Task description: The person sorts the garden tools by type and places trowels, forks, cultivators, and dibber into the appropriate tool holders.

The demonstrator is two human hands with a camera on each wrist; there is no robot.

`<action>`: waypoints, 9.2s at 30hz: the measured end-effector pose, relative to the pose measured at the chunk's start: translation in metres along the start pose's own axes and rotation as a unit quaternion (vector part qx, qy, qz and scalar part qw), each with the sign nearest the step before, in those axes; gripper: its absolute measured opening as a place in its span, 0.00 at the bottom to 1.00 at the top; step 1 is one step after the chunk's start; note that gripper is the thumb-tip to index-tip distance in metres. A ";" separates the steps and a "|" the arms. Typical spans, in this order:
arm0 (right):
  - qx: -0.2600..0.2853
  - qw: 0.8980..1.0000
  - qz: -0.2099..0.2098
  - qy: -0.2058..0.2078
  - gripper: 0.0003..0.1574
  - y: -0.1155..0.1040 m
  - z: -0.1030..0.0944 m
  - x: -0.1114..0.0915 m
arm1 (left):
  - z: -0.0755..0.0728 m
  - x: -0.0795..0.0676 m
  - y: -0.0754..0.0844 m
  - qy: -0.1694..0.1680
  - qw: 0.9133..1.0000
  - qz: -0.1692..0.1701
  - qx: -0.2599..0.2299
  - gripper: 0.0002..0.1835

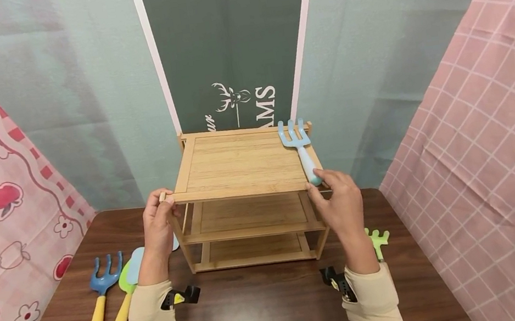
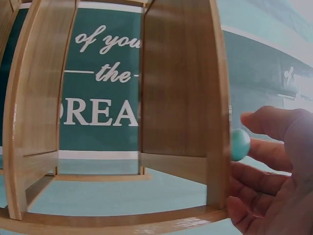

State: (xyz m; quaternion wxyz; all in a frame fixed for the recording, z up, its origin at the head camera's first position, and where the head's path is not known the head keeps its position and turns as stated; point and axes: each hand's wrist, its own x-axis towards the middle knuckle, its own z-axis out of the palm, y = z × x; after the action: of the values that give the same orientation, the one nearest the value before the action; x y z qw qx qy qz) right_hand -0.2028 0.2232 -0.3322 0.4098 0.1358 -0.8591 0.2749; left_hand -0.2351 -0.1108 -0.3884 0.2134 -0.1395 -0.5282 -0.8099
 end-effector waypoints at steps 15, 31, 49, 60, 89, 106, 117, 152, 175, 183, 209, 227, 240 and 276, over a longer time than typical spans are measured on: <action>-0.056 0.951 0.026 -0.303 0.48 -0.033 -0.049 -0.004 | -0.001 -0.001 -0.002 0.004 1.000 -0.001 -0.006 0.06; -0.068 0.941 0.008 -0.332 0.41 -0.032 -0.063 -0.013 | -0.001 0.000 -0.002 0.008 1.000 -0.007 0.005 0.05; -0.088 0.921 0.078 -0.372 0.39 -0.009 -0.070 -0.038 | -0.001 0.000 -0.001 0.005 1.000 -0.004 0.004 0.06; -0.085 0.907 0.123 -0.395 0.40 0.011 -0.070 -0.055 | -0.001 0.000 -0.002 0.004 1.000 -0.008 0.003 0.05; -0.097 0.849 0.245 -0.458 0.50 0.069 -0.079 -0.098 | 0.000 -0.001 -0.002 0.006 1.000 -0.003 0.002 0.06; -0.090 0.846 0.299 -0.432 0.49 0.098 -0.080 -0.128 | -0.001 0.000 -0.002 0.001 1.000 -0.004 -0.006 0.06; -0.101 0.936 0.269 -0.206 0.31 0.116 -0.065 -0.172 | 0.000 0.000 -0.001 -0.002 1.000 0.000 -0.001 0.06; -0.001 0.852 0.523 -0.038 0.58 0.127 -0.031 -0.216 | -0.001 -0.001 -0.004 0.001 1.000 -0.001 -0.010 0.06; -0.050 0.837 0.516 -0.173 0.56 0.149 -0.030 -0.234 | -0.001 -0.001 -0.004 0.001 1.000 0.001 -0.010 0.06; -0.067 0.815 0.537 -0.205 0.58 0.147 -0.029 -0.232 | -0.002 -0.001 -0.004 -0.005 1.000 0.004 -0.010 0.06; -0.051 0.836 0.546 -0.037 0.31 0.144 -0.027 -0.233 | -0.001 0.000 -0.004 -0.011 1.000 0.007 0.005 0.05; 0.035 0.783 0.591 0.190 0.30 0.140 -0.012 -0.234 | -0.001 0.000 -0.005 -0.010 1.000 0.003 0.002 0.05; 0.121 0.766 0.517 0.363 0.19 0.174 0.011 -0.248 | -0.001 -0.001 -0.005 0.001 1.000 -0.002 -0.008 0.07; 0.216 0.734 0.525 0.372 0.25 0.072 -0.044 -0.183 | 0.006 -0.004 -0.011 0.056 0.998 0.033 0.001 0.04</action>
State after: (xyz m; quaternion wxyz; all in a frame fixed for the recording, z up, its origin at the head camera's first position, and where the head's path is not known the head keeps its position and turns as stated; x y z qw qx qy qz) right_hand -0.0933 0.3090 -0.4775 0.4470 -0.3651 -0.4904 0.6530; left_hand -0.2368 -0.1001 -0.3966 0.2699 -0.1109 -0.5114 -0.8083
